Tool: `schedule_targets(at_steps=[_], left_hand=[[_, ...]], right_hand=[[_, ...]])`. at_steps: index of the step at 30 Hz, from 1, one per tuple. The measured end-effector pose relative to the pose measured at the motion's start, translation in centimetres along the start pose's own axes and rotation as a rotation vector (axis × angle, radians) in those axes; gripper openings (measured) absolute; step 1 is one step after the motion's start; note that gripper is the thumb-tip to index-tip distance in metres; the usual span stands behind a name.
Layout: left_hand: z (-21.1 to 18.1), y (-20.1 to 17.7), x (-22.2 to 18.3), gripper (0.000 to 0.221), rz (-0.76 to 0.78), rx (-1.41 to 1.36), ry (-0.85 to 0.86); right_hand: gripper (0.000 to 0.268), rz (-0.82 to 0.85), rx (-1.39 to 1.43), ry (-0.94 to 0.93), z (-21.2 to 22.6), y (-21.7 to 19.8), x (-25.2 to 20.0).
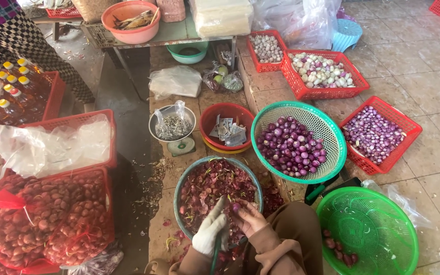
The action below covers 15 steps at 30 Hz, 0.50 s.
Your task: A person is sitting and manually peeling the outer skins off small red onions and placing the peeled ones into a basket.
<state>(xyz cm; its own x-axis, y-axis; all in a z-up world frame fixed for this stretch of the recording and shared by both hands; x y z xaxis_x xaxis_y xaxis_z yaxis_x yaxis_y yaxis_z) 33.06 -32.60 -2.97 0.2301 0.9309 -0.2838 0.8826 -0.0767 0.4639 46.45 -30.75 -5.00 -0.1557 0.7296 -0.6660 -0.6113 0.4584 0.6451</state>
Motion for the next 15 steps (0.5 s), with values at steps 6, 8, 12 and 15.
schedule_targets(at_steps=[6,8,12,15], left_hand=[[-1.7,3.6,-1.4,0.114,0.361,-0.246,-0.073],[-0.4,1.8,-0.5,0.092,0.258,-0.494,-0.099],[-0.9,1.3,-0.5,0.087,0.187,-0.418,-0.041],[-3.5,4.5,-1.7,0.113,0.386,-0.298,-0.023]], right_hand=[[0.036,0.353,0.077,-0.020,-1.2,-5.1,7.0],[0.038,0.254,0.079,-0.053,-0.9,-5.6,7.1],[0.039,0.261,0.078,-0.058,-0.4,-3.6,5.4],[0.039,0.260,0.099,-0.018,-0.8,-3.9,5.8]])
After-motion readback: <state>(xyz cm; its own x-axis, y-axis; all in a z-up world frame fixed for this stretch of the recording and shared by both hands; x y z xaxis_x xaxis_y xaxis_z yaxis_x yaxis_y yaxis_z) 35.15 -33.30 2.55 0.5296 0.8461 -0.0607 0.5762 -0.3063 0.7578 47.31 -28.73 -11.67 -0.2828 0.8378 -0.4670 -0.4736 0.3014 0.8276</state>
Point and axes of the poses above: each hand's wrist, its own x-axis towards the middle knuckle, its own y-axis out of the palm, z = x × y, the point moved 8 cm from there along x, towards the middle knuckle, and after that the axes turned 14 degrees about x, right-handed, at the moved point
